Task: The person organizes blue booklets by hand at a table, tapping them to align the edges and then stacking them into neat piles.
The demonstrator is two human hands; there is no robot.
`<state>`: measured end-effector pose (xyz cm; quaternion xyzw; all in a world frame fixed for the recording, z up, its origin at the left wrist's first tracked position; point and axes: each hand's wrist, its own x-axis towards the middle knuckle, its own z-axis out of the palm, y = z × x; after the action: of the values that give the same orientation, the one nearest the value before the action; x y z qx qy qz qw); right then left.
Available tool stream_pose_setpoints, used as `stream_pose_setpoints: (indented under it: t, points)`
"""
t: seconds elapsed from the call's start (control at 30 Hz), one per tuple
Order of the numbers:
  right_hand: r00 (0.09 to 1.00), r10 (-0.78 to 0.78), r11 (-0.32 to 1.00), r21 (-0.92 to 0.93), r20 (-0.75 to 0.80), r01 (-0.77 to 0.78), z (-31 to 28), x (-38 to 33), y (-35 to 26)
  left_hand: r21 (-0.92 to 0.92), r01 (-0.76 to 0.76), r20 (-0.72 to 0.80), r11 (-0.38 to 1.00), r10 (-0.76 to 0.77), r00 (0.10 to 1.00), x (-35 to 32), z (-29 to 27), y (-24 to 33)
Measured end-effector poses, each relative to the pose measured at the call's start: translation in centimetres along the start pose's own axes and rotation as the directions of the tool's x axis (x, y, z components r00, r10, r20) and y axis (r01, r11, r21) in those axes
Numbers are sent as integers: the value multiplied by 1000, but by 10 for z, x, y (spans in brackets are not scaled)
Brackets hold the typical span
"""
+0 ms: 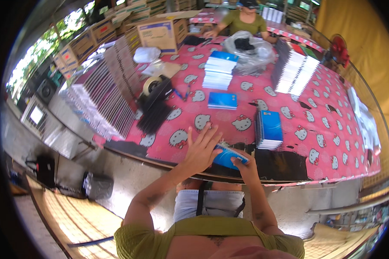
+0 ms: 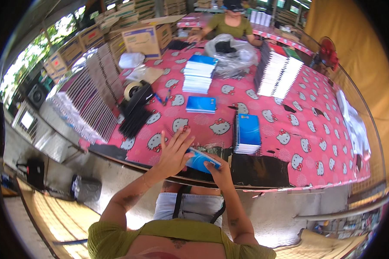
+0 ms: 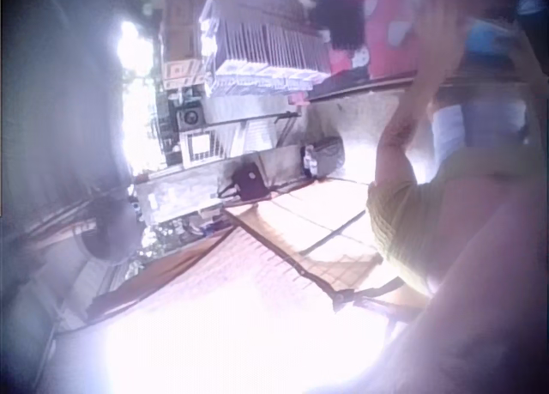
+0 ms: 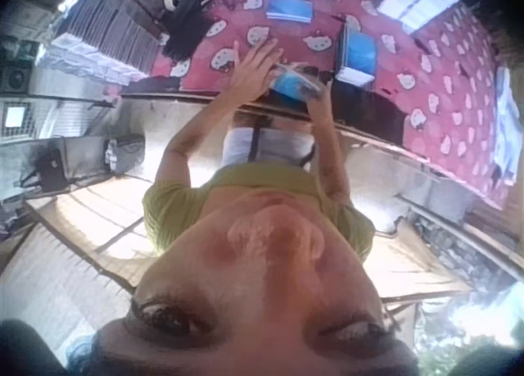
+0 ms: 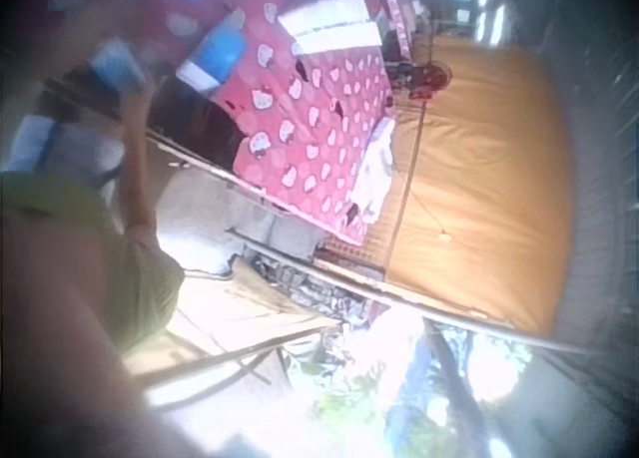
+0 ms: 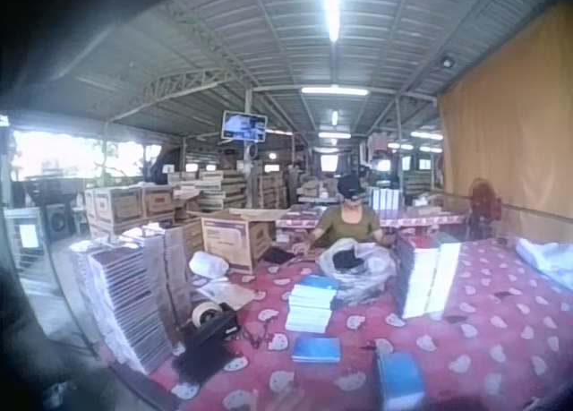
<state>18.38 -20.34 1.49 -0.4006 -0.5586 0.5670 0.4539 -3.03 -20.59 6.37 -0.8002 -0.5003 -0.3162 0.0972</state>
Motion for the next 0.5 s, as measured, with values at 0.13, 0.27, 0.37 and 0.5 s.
stream_pose_setpoints:
  t: [0.13, 0.27, 0.37, 0.5]
  points:
    - [993, -75, 996, -34, 88, 78, -8, -4, -7, -339, -72, 37, 938, 90, 995, 7, -2, -24]
    - [996, -29, 999, -26, 90, 31, -11, -9, -5, -234, -16, 300, 972, 88, 950, 14, -13, -17]
    - [995, 68, 984, 172, -77, -54, 2, -11, 7, 67, -72, 189, 995, 58, 980, -10, -5, 14]
    - [999, -16, 988, 154, -49, 24, 19, -11, -2, 95, 17, 174, 995, -33, 984, -47, 10, 17]
